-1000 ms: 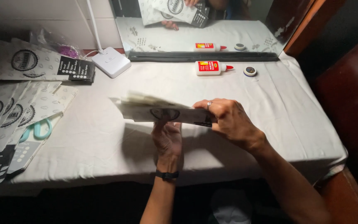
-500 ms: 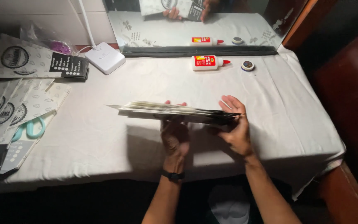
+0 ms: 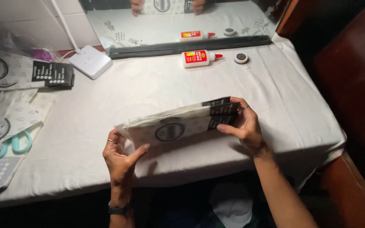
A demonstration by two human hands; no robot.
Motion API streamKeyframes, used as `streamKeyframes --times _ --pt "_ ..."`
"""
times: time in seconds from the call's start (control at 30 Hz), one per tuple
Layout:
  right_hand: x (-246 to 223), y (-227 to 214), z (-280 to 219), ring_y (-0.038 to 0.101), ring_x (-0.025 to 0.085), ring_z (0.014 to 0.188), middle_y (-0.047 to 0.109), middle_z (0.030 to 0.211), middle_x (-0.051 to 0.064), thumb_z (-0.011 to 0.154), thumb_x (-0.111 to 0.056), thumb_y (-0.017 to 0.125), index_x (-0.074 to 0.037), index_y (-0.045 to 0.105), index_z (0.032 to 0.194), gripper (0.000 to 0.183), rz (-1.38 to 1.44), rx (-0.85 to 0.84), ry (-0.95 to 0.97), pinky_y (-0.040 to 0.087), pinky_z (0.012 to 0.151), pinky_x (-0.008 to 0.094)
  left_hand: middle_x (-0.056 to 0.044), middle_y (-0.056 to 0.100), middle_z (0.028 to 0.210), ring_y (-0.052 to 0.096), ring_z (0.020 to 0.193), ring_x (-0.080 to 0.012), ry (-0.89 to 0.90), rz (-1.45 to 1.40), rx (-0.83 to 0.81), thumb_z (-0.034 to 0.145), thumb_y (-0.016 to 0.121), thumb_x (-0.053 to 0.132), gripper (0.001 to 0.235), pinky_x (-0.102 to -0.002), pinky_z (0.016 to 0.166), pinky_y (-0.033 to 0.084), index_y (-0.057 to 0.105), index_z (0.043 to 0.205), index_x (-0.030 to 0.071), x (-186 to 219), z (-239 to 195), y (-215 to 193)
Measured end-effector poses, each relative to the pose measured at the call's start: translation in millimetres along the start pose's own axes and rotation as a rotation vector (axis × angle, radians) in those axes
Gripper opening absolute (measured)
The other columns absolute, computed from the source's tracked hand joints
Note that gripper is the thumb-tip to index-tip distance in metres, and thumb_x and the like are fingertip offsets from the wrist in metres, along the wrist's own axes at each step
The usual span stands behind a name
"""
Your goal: Applying glue to the edges of paper packaging sheets and stacking them into a neat pile.
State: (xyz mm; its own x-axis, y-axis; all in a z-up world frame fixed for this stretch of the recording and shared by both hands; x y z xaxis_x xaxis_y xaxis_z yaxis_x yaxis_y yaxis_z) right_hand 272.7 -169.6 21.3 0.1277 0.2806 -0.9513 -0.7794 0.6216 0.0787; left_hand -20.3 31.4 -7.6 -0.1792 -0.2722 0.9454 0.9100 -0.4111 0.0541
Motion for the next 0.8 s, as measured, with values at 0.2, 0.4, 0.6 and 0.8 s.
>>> streamKeyframes --times 0.2,0.4,0.6,0.8 --pt "-2.6 -11.3 -1.7 0.07 0.028 0.115 0.069 0.123 0.024 0.091 0.0 0.069 0.002 0.065 0.107 0.017 0.345 0.158 -0.11 0.056 0.098 0.034 -0.016 0.073 0.104 0.072 0.097 -0.0232 0.019 0.045 -0.005 0.045 0.102 0.006 0.093 -0.036 0.091 0.058 0.065 0.13 0.003 45.2 -3.6 31.3" --pt "8.2 -30.3 -8.2 0.067 0.027 0.12 0.07 0.124 0.021 0.094 0.0 0.068 0.006 0.065 0.12 0.027 0.239 0.255 -0.121 0.054 0.104 0.037 -0.015 0.075 0.101 0.072 0.093 -0.0212 -0.026 0.073 -0.004 0.047 0.102 0.01 0.088 -0.036 0.086 0.061 0.067 0.128 0.006 42.9 -8.7 37.9" --pt "-21.0 -23.5 -9.0 0.072 0.024 0.095 0.071 0.102 0.022 0.087 0.014 0.077 0.007 0.07 0.1 0.017 -0.16 0.325 -0.321 0.06 0.088 0.036 -0.014 0.071 0.111 0.069 0.106 -0.0248 0.071 0.254 0.002 0.06 0.096 0.025 0.078 -0.041 0.097 0.055 0.067 0.13 0.009 49.3 -3.0 40.5" --pt "-25.9 -27.1 -23.2 0.072 0.02 0.08 0.071 0.088 0.018 0.086 0.02 0.077 0.009 0.072 0.097 0.017 -0.267 0.417 -0.362 0.063 0.08 0.037 -0.01 0.071 0.094 0.071 0.092 -0.0272 -0.012 0.37 0.067 0.066 0.093 0.024 0.057 -0.043 0.085 0.058 0.069 0.116 0.013 16.1 -7.0 35.7"
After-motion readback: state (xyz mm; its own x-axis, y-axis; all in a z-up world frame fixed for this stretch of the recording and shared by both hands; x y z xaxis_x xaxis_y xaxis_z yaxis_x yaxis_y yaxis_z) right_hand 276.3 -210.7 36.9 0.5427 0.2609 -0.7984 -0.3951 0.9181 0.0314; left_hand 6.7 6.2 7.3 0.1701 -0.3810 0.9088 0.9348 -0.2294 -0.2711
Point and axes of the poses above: each hand's wrist, its own z-axis towards the middle knuckle, its own y-axis out of the palm, x = y × z, the point moved 3 cm from there along z, towards the middle knuckle
